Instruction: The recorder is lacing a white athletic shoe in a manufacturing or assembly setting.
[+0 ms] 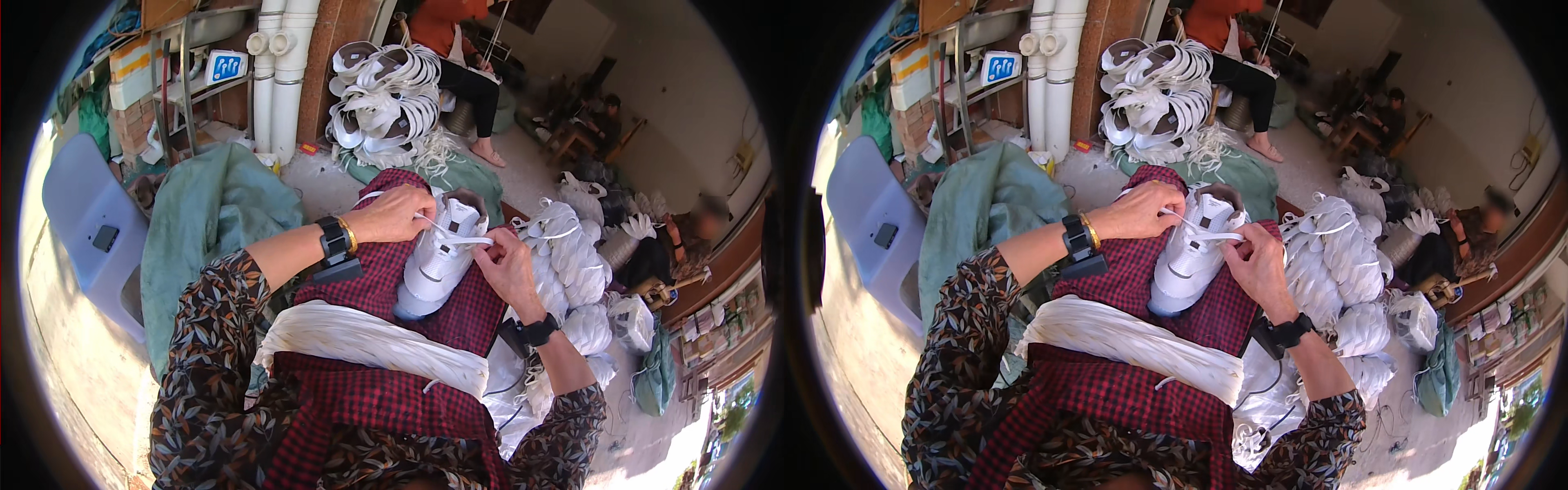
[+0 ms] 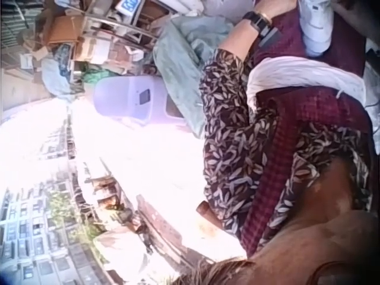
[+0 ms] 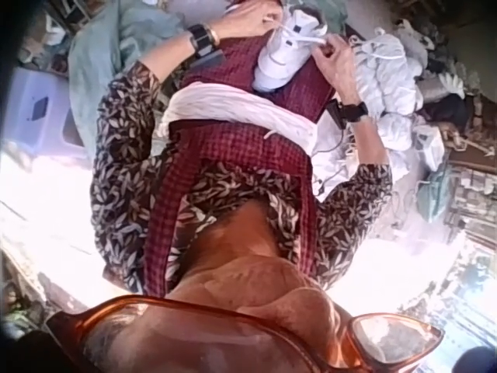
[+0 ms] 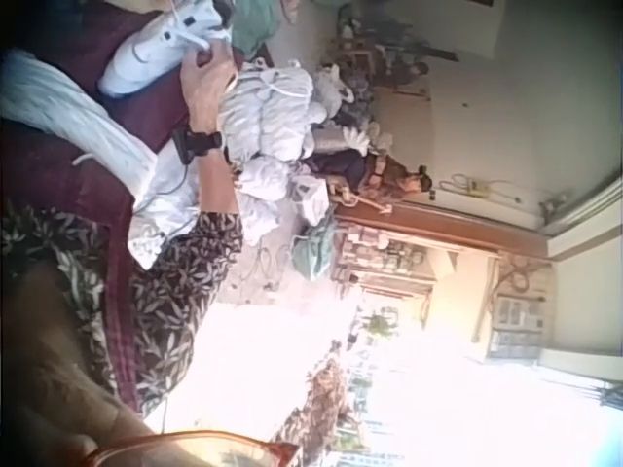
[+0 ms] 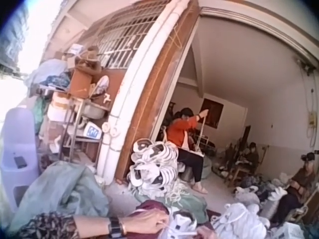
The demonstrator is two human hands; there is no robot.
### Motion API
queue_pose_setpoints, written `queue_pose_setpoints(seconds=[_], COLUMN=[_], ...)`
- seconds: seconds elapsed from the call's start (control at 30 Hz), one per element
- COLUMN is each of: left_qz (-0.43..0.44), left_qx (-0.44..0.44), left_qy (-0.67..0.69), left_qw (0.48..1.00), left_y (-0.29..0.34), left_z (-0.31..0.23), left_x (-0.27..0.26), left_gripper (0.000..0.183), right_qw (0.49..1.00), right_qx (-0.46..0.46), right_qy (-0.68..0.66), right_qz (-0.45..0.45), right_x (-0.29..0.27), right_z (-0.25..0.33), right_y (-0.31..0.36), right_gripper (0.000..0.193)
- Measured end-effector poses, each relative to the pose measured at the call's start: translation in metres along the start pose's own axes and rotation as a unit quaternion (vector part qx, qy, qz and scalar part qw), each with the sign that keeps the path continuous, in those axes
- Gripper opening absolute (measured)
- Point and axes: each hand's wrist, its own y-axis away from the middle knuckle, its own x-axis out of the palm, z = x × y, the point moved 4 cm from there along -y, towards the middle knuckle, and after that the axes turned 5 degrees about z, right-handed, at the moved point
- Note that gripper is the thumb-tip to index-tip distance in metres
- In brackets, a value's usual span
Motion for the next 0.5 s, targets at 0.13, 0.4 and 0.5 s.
queue_pose_setpoints(seconds=[0.13, 0.4, 0.5], left_qz=[-0.017, 0.061, -0.001], left_qx=[-0.064, -0.219, -0.139], left_qy=[0.022, 0.021, -0.030], left_qw=[0.998, 0.974, 0.990], left_y=[0.002, 0.036, 0.028], left_z=[0.033, 0.084, 0.062], left_x=[-0.028, -0.080, -0.067], left_gripper=[0.014, 0.011, 0.015], right_qw=[0.999, 0.998, 0.996], right_qx=[0.038, -0.031, 0.000], right_qy=[-0.016, -0.017, 0.014], right_qz=[0.014, 0.061, 0.087], right_x=[0.008, 0.020, 0.014], right_z=[-0.008, -0.003, -0.005], right_y=[-0.001, -0.010, -0.011], right_gripper=[0.014, 0.027, 0.031])
